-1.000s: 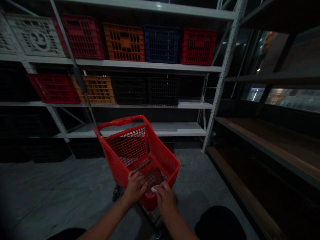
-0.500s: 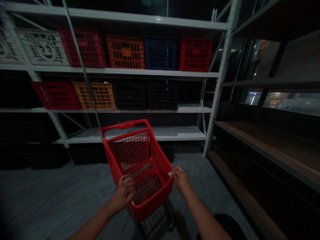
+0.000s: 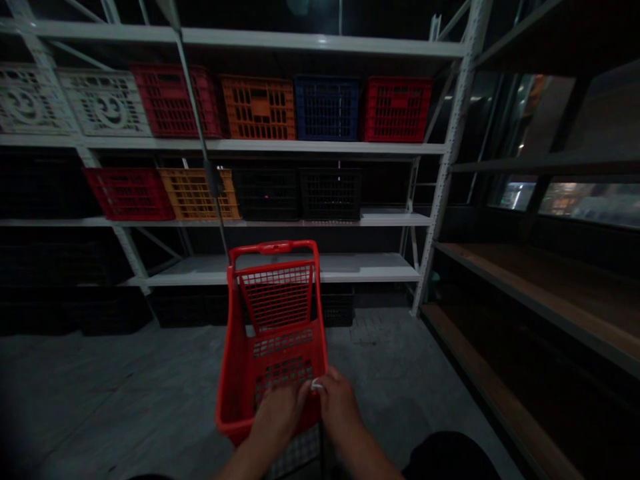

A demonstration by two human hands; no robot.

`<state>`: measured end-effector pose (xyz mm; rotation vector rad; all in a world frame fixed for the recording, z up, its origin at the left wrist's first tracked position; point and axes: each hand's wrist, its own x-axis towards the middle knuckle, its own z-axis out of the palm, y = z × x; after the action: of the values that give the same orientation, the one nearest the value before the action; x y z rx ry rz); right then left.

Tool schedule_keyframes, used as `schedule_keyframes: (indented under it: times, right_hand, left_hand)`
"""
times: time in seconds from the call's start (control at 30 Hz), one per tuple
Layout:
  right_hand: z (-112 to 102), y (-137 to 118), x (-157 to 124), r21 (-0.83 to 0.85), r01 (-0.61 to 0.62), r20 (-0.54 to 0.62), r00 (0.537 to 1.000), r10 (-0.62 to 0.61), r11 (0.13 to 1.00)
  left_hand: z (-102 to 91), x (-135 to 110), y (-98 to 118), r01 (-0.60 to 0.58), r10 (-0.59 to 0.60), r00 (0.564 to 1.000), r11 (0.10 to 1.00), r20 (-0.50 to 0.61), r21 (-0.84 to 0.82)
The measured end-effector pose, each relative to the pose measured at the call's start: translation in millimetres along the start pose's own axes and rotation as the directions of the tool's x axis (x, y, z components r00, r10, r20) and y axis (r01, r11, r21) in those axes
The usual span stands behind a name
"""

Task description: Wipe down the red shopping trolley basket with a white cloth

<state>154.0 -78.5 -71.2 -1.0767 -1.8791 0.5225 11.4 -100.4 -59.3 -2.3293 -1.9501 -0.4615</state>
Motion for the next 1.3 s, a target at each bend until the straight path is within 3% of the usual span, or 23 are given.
schedule_keyframes:
  times: [0.17, 0.3, 0.43, 0.53, 0.67, 0.73, 0.8, 0.93, 1.0, 1.1, 1.2, 1.3]
  right_hand:
    - [-7.6, 3.2, 7.3, 0.025, 0.1, 0.084, 0.991, -0.102, 0.995]
    - [-19.9, 24.1, 58.0, -0.049, 0.213, 0.144, 0.968, -0.204, 0.976]
    - [-17.1, 34.5, 98.5, -0.101, 0.205, 0.056, 0.978, -0.2, 0.974]
    - [-13.1, 29.9, 79.1, -0.043, 0.209, 0.047, 0.977, -0.207, 0.977]
    - [-16.4, 18.9, 21.8, 0.088, 0.243, 0.199, 0.946, -0.257, 0.966]
    - [-19.2, 18.3, 16.6, 0.093, 0.255, 0.245, 0.931, -0.271, 0.962]
    - [-21.1, 23.3, 37.7, 0.044, 0.267, 0.232, 0.934, -0.27, 0.963]
    - [-20.7, 36.8, 107.1, -0.087, 0.218, 0.119, 0.971, -0.207, 0.972]
    - [-17.3, 37.4, 117.1, -0.078, 0.199, 0.069, 0.979, -0.194, 0.977]
    - [-9.8, 29.6, 83.0, 0.006, 0.231, 0.088, 0.969, -0.23, 0.973]
    - [-4.2, 20.1, 35.3, 0.065, 0.248, 0.196, 0.946, -0.256, 0.966]
    - [-4.2, 19.3, 33.9, 0.057, 0.269, 0.287, 0.918, -0.274, 0.961]
  left_hand:
    - [7.6, -7.6, 2.8, 0.002, -0.005, 0.999, 0.999, 0.048, 0.047]
    - [-1.1, -5.0, 1.3, -0.003, -0.004, 0.996, 0.996, 0.085, 0.084]
    - [-2.5, -2.2, 0.9, -0.028, 0.021, 0.997, 0.995, 0.077, 0.1]
    - [0.7, -2.3, -4.5, -0.037, 0.03, 0.997, 0.994, 0.067, 0.107]
    - [3.6, -2.7, -13.1, -0.058, 0.054, 0.997, 0.996, 0.062, 0.067]
    - [3.1, -2.1, -14.9, -0.079, 0.075, 0.995, 0.995, 0.062, 0.059]
    - [1.8, -1.4, -15.3, -0.09, 0.086, 0.994, 0.994, 0.069, 0.061]
    - [0.2, -1.0, -17.1, -0.073, 0.069, 0.995, 0.996, 0.075, 0.058]
    - [0.6, -0.9, -20.3, -0.07, 0.066, 0.995, 0.996, 0.076, 0.058]
    - [1.4, -0.6, -27.7, -0.077, 0.073, 0.995, 0.996, 0.074, 0.048]
    - [0.6, -0.5, -35.0, -0.093, 0.091, 0.992, 0.995, 0.086, 0.026]
    - [-2.8, -0.2, -39.3, -0.092, 0.086, 0.99, 0.995, 0.115, 0.043]
